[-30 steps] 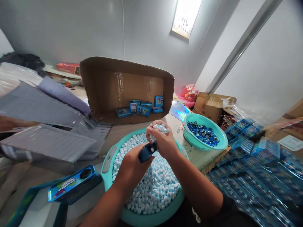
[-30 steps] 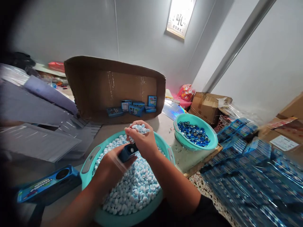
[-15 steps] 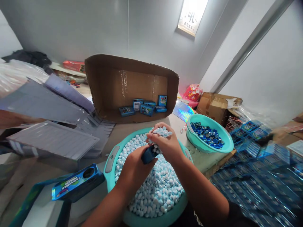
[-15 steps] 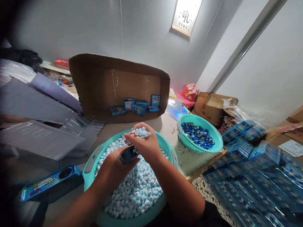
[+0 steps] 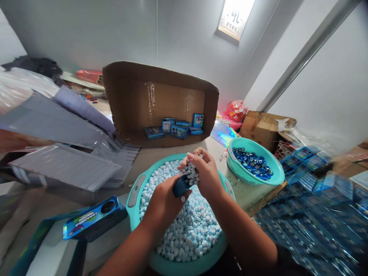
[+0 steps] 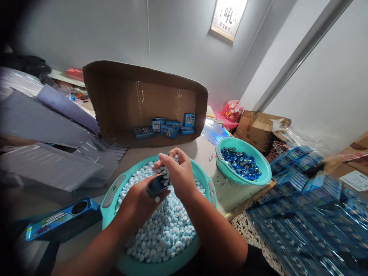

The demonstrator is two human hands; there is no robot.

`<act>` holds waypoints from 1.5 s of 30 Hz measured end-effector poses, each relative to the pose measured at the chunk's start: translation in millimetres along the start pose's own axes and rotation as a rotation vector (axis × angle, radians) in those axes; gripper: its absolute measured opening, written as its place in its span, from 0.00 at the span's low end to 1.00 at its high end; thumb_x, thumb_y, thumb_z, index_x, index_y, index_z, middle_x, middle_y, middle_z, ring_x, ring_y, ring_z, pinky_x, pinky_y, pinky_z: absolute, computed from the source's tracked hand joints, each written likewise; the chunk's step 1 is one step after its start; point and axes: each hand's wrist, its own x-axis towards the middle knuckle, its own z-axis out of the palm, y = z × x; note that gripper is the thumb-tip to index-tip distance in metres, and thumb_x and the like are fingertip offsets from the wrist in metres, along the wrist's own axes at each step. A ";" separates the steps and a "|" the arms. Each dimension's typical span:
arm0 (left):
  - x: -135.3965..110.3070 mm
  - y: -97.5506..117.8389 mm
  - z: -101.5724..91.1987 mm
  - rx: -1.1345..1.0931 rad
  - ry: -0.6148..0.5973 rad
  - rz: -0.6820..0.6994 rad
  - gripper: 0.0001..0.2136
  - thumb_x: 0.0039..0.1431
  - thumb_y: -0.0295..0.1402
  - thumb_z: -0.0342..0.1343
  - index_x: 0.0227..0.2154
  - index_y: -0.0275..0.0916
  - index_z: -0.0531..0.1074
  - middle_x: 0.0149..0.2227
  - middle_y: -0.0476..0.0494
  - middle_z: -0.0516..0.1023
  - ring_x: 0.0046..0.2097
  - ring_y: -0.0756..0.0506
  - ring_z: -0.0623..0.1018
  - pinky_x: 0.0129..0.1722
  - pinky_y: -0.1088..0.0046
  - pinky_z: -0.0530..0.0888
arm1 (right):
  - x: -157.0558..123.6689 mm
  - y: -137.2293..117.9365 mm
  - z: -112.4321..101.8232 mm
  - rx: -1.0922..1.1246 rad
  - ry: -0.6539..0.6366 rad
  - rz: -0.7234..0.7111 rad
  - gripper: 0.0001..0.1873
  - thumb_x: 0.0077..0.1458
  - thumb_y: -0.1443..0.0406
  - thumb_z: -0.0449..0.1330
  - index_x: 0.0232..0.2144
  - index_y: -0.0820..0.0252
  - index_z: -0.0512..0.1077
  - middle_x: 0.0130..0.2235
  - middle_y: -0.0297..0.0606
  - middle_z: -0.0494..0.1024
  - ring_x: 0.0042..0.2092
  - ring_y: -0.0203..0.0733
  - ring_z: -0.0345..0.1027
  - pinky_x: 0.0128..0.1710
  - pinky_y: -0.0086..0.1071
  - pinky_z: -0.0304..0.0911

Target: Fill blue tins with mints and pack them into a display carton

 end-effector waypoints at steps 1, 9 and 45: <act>-0.2 1.2 -0.4 0.000 -0.004 -0.015 0.06 0.53 0.32 0.59 0.35 0.44 0.75 0.34 0.49 0.81 0.36 0.43 0.79 0.38 0.68 0.72 | -0.3 0.1 0.0 0.007 0.002 -0.004 0.19 0.49 0.57 0.67 0.25 0.56 0.59 0.22 0.29 0.75 0.24 0.36 0.69 0.25 0.27 0.65; 0.4 4.4 -2.3 -0.011 -0.020 -0.048 0.05 0.54 0.33 0.58 0.34 0.43 0.75 0.33 0.48 0.81 0.36 0.42 0.79 0.37 0.68 0.73 | -1.4 4.3 0.3 -0.078 0.042 -0.066 0.20 0.55 0.54 0.63 0.22 0.56 0.60 0.20 0.30 0.73 0.24 0.37 0.69 0.24 0.28 0.64; -1.0 -1.9 5.7 -0.193 0.060 0.039 0.19 0.59 0.39 0.59 0.52 0.45 0.68 0.49 0.44 0.78 0.48 0.41 0.78 0.49 0.61 0.74 | 0.1 3.6 7.1 -0.087 -0.122 -0.146 0.27 0.59 0.49 0.59 0.15 0.57 0.62 0.23 0.37 0.76 0.35 0.45 0.75 0.35 0.35 0.68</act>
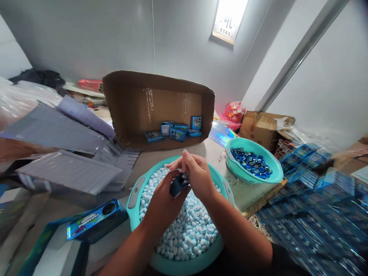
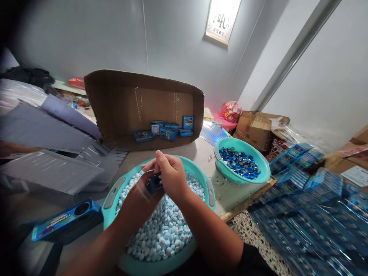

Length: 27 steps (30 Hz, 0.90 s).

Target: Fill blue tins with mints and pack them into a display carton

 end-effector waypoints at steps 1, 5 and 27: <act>0.6 0.1 0.3 -0.008 0.004 0.006 0.19 0.58 0.39 0.59 0.52 0.45 0.68 0.50 0.44 0.78 0.49 0.41 0.78 0.49 0.61 0.74 | -0.3 -0.4 0.3 -0.008 -0.017 -0.010 0.27 0.59 0.48 0.59 0.16 0.57 0.64 0.24 0.38 0.76 0.37 0.46 0.76 0.37 0.35 0.69; 3.0 -2.9 2.0 -0.025 -0.002 0.019 0.19 0.57 0.38 0.60 0.50 0.43 0.68 0.47 0.43 0.77 0.47 0.41 0.78 0.46 0.61 0.75 | -2.2 -3.6 0.4 -0.093 -0.109 0.007 0.30 0.59 0.41 0.55 0.19 0.58 0.71 0.29 0.41 0.80 0.44 0.49 0.76 0.43 0.39 0.70; -6.2 1.9 -3.6 -0.078 -0.006 -0.084 0.22 0.55 0.48 0.62 0.49 0.45 0.68 0.42 0.44 0.79 0.40 0.43 0.80 0.43 0.64 0.76 | -37.5 -15.4 -47.4 -1.321 -0.030 -0.033 0.09 0.63 0.67 0.60 0.41 0.61 0.80 0.39 0.42 0.78 0.42 0.45 0.72 0.44 0.38 0.65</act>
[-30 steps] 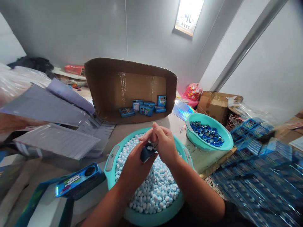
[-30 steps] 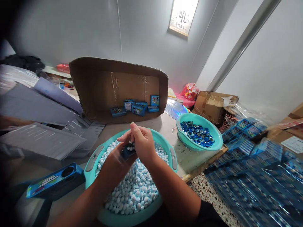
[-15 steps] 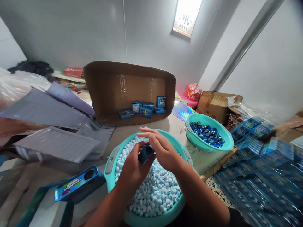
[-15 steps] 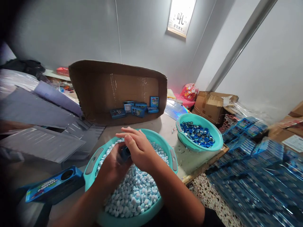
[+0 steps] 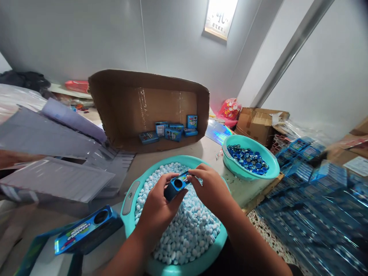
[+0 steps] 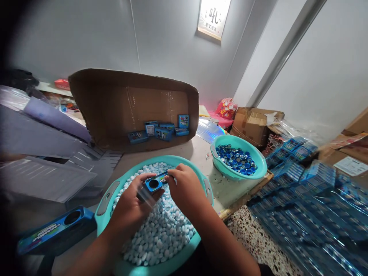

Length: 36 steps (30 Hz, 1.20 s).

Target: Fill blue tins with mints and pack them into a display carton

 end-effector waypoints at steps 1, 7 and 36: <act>-0.4 1.6 0.4 -0.003 0.007 0.003 0.21 0.56 0.47 0.61 0.49 0.44 0.69 0.42 0.45 0.79 0.40 0.43 0.80 0.43 0.65 0.76 | 0.1 -3.7 -0.3 -0.035 -0.001 -0.001 0.08 0.63 0.67 0.60 0.39 0.61 0.80 0.38 0.42 0.78 0.41 0.45 0.72 0.43 0.37 0.64; -1.3 5.6 0.3 -0.001 0.027 0.019 0.21 0.55 0.46 0.61 0.49 0.43 0.69 0.44 0.43 0.79 0.42 0.42 0.79 0.45 0.64 0.75 | 5.7 -18.8 -3.3 0.013 -0.051 -0.042 0.10 0.62 0.71 0.59 0.33 0.62 0.81 0.34 0.40 0.77 0.38 0.41 0.70 0.39 0.34 0.62; 4.4 -10.1 -2.8 0.017 0.167 -0.012 0.27 0.52 0.47 0.65 0.52 0.44 0.67 0.43 0.44 0.76 0.40 0.44 0.78 0.37 0.69 0.74 | -1.5 54.4 40.5 -0.214 -0.515 -0.283 0.35 0.47 0.52 0.72 0.53 0.64 0.71 0.44 0.49 0.75 0.45 0.54 0.70 0.43 0.39 0.65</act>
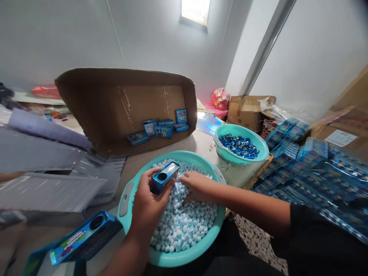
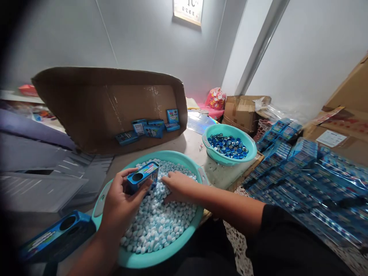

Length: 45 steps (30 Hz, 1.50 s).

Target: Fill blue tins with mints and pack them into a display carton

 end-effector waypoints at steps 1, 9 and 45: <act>0.0 -0.7 -0.2 0.001 -0.002 0.004 0.27 0.52 0.47 0.65 0.52 0.44 0.66 0.43 0.45 0.76 0.40 0.44 0.78 0.37 0.70 0.74 | 3.1 2.9 -0.4 -0.013 0.000 -0.008 0.33 0.46 0.54 0.73 0.52 0.64 0.72 0.43 0.48 0.76 0.43 0.52 0.71 0.41 0.37 0.64; -1.3 4.8 -2.2 -0.056 0.015 0.003 0.27 0.51 0.47 0.65 0.51 0.43 0.66 0.44 0.43 0.76 0.43 0.42 0.79 0.41 0.67 0.75 | 6.0 6.3 -3.6 0.059 0.039 -0.040 0.17 0.44 0.65 0.73 0.39 0.61 0.78 0.38 0.40 0.77 0.37 0.43 0.71 0.35 0.31 0.61; 5.4 -1.0 -0.4 -0.035 -0.054 -0.054 0.21 0.54 0.43 0.63 0.49 0.45 0.67 0.46 0.44 0.78 0.45 0.42 0.79 0.48 0.62 0.73 | 85.9 -74.1 -64.9 1.887 0.652 0.047 0.11 0.44 0.62 0.67 0.29 0.59 0.70 0.21 0.27 0.67 0.21 0.30 0.58 0.18 0.23 0.49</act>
